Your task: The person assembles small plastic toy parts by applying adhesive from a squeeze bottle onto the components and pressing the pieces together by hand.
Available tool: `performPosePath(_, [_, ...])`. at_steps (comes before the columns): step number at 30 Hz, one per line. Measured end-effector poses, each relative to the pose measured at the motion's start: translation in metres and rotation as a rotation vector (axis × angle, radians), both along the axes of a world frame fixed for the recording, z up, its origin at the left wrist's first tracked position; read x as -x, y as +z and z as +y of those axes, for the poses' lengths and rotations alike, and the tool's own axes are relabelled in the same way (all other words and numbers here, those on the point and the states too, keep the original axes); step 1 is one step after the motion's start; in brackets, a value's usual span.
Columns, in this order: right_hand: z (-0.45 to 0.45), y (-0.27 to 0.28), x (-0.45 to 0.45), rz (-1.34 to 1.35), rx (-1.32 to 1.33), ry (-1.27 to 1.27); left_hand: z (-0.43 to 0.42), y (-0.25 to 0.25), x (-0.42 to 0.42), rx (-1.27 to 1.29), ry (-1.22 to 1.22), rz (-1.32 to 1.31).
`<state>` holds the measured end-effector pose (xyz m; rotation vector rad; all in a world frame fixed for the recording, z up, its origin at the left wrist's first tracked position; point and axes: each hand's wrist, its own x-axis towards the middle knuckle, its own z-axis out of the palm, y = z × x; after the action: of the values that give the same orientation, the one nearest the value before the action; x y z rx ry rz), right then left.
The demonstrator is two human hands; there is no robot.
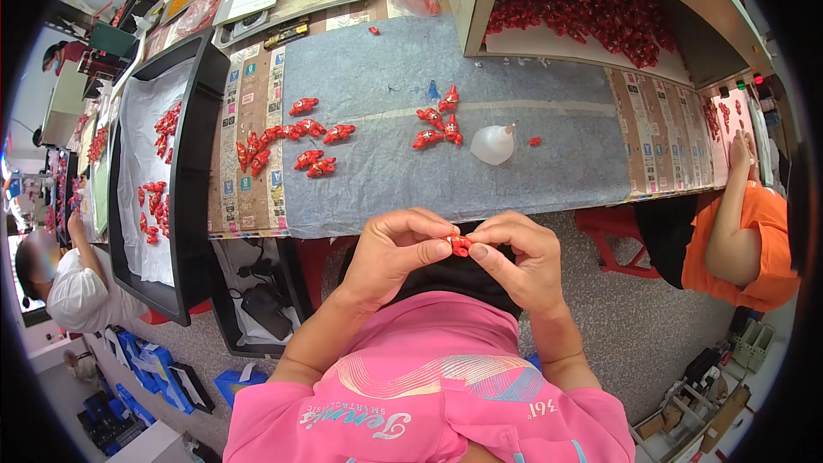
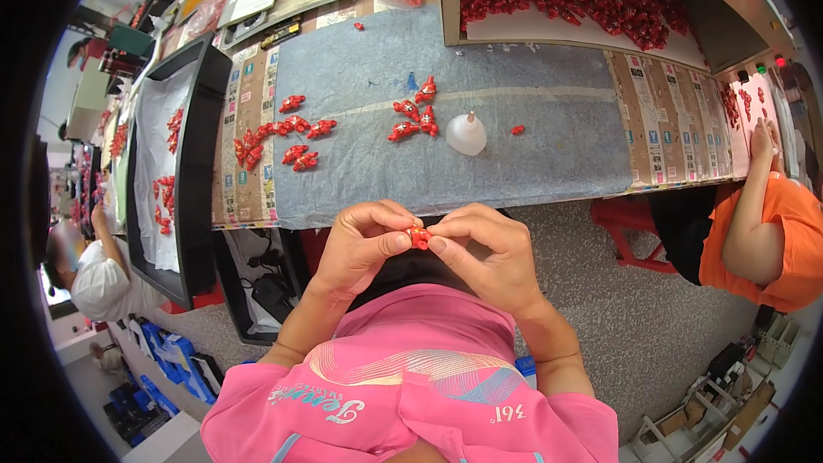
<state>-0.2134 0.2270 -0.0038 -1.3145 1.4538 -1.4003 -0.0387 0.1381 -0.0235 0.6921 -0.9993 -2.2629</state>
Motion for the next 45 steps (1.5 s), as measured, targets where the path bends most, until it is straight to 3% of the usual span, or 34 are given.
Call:
performPosePath(6, [-0.001,0.003,-0.001,0.033,0.0,-0.028,-0.001,0.0,-0.002,-0.112,-0.001,0.001])
performPosePath(36, [-0.008,0.001,-0.004,0.098,0.078,0.001,-0.002,0.003,-0.002,0.04,0.055,0.036])
performPosePath(45, [-0.008,-0.005,-0.003,0.073,0.052,-0.074,-0.014,0.002,-0.012,0.199,0.061,0.033])
